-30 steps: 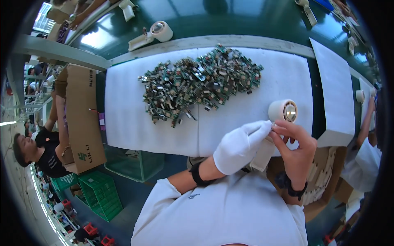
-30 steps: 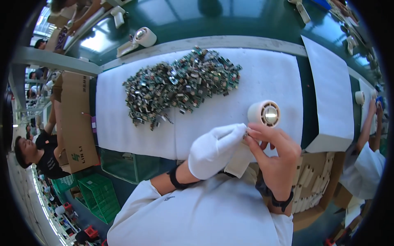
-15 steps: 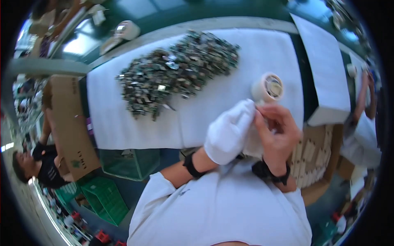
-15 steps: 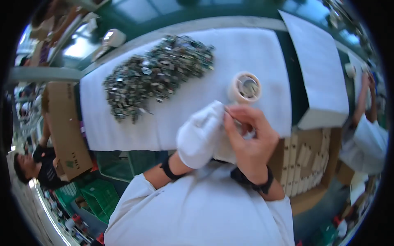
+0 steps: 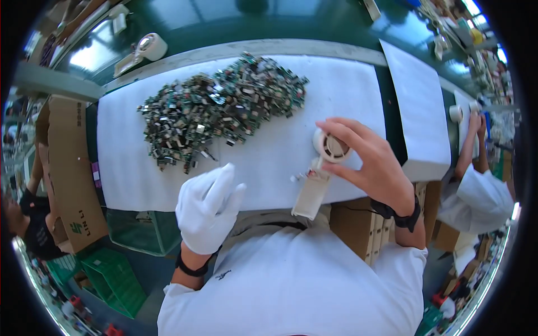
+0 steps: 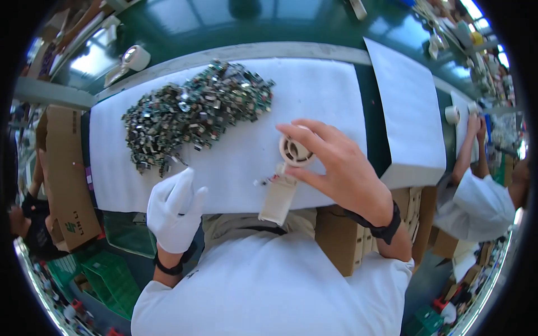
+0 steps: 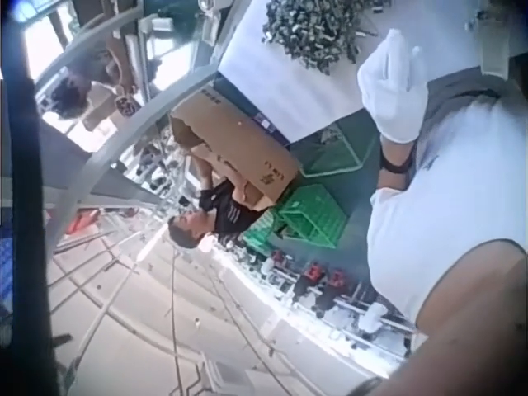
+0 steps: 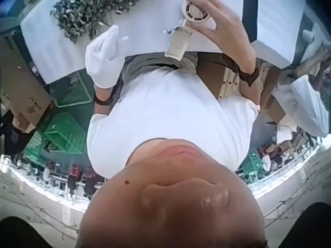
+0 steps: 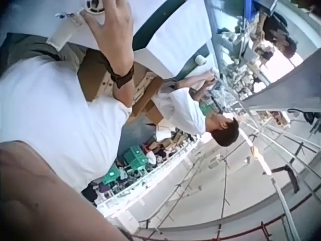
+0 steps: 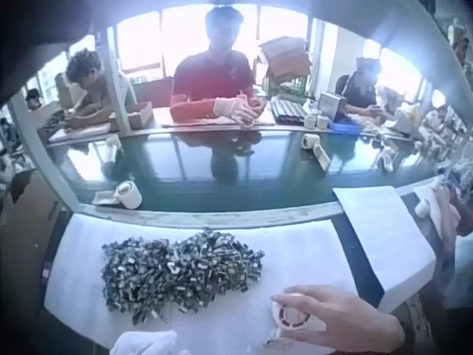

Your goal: Assembling small electronic components by picking them from a pile and placing them into a white fixture/holder on an assembly line.

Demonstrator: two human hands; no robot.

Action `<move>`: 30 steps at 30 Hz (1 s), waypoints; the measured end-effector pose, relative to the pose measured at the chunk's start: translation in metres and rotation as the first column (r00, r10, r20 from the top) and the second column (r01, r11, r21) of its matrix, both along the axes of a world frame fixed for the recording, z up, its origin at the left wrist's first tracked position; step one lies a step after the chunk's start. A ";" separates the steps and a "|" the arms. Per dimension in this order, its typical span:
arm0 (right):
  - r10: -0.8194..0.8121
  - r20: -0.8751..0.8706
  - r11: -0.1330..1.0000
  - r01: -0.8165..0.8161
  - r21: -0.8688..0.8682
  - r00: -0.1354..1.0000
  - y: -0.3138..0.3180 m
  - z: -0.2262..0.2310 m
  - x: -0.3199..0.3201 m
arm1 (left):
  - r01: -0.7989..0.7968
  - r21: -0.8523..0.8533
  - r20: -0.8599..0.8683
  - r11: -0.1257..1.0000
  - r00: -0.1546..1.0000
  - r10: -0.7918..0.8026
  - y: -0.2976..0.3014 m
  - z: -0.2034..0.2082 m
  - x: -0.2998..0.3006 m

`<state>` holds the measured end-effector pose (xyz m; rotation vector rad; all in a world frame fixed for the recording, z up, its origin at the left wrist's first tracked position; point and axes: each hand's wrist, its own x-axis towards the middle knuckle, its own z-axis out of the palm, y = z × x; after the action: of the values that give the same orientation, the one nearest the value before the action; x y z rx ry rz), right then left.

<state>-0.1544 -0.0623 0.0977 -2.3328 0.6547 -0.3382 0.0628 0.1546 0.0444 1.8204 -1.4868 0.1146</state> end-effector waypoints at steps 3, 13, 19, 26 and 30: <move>0.136 -0.095 0.980 -0.119 0.161 0.986 -0.040 0.013 0.013 | -0.300 -0.037 0.044 0.953 0.952 0.301 0.028 -0.012 0.008; -0.145 0.234 0.948 0.202 -0.245 0.961 -0.270 -0.067 0.180 | -0.513 0.009 0.212 0.859 0.840 0.499 0.032 -0.034 0.019; 0.074 0.269 0.988 -0.035 -0.147 0.960 -0.240 -0.098 0.279 | -0.498 0.000 0.160 0.867 0.856 0.491 0.026 -0.034 0.023; -0.665 0.202 0.440 0.596 -0.671 0.719 -0.334 -0.073 0.197 | -0.443 -0.058 0.165 0.894 0.879 0.447 0.032 -0.037 0.033; -0.820 -0.106 0.522 0.660 -0.541 0.562 -0.385 -0.092 0.097 | -0.379 -0.097 0.129 0.920 0.912 0.389 0.035 -0.024 0.036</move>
<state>-0.0578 -0.4472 0.0061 -2.3985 2.0087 -0.4979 0.0986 0.1895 0.0202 2.0627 -1.1823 0.4973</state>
